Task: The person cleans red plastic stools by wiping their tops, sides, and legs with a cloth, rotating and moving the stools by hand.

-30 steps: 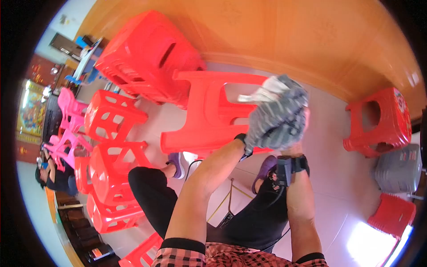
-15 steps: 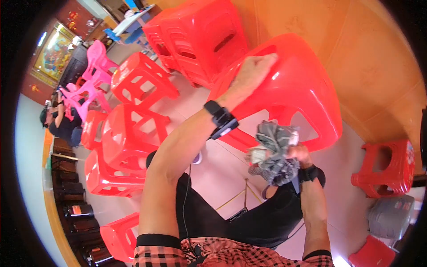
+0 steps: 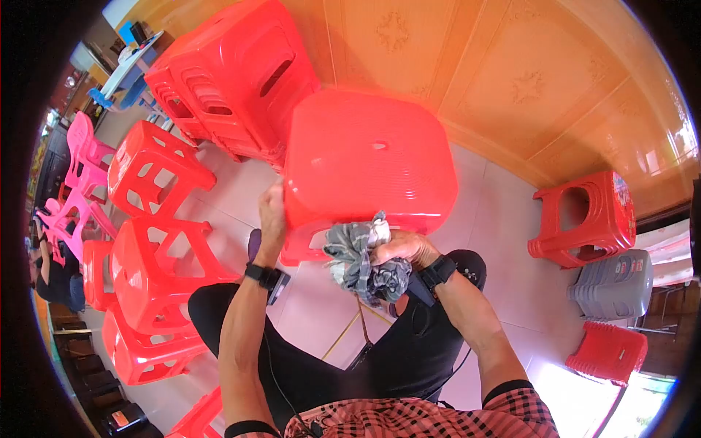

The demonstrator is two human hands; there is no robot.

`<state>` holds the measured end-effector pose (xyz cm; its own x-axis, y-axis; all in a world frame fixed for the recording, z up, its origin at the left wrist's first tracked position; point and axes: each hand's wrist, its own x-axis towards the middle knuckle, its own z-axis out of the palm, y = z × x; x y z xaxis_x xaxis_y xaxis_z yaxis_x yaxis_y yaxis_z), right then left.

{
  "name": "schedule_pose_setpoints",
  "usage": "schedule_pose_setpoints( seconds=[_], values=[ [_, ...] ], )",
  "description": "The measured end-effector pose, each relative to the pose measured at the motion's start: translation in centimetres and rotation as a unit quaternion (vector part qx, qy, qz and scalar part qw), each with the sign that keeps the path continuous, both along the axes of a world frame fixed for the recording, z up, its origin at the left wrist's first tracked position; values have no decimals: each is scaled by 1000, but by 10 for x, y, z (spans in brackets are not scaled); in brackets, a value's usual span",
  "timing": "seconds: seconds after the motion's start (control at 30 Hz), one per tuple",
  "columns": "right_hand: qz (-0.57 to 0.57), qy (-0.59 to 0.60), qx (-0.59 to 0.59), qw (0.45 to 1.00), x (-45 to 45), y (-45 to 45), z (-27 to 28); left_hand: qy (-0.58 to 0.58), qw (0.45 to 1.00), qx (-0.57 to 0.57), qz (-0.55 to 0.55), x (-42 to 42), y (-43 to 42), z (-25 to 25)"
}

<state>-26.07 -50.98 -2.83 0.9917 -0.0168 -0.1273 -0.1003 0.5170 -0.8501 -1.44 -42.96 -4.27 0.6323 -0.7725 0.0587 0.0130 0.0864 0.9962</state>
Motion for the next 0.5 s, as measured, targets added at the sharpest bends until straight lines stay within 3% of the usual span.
schedule_pose_setpoints(
  seconds=[0.17,0.23,0.27,0.37,0.43,0.5],
  values=[
    [64,-43,8,997,4,7,7,37,999,6,8,19,42,-42],
    [68,-25,-6,997,0,10,21,10,995,58,79,10,57,-41],
    [55,-70,0,996,1,14,28,10,995,58,75,9,61,-45],
    [11,-139,-28,990,-11,13,42,101,990,7,100,14,77,-59],
    [-54,34,-92,994,-35,8,57,295,955,0,2,20,90,-59],
    [-190,-36,174,966,-44,23,67,302,953,-23,-8,24,93,-59]
  ],
)
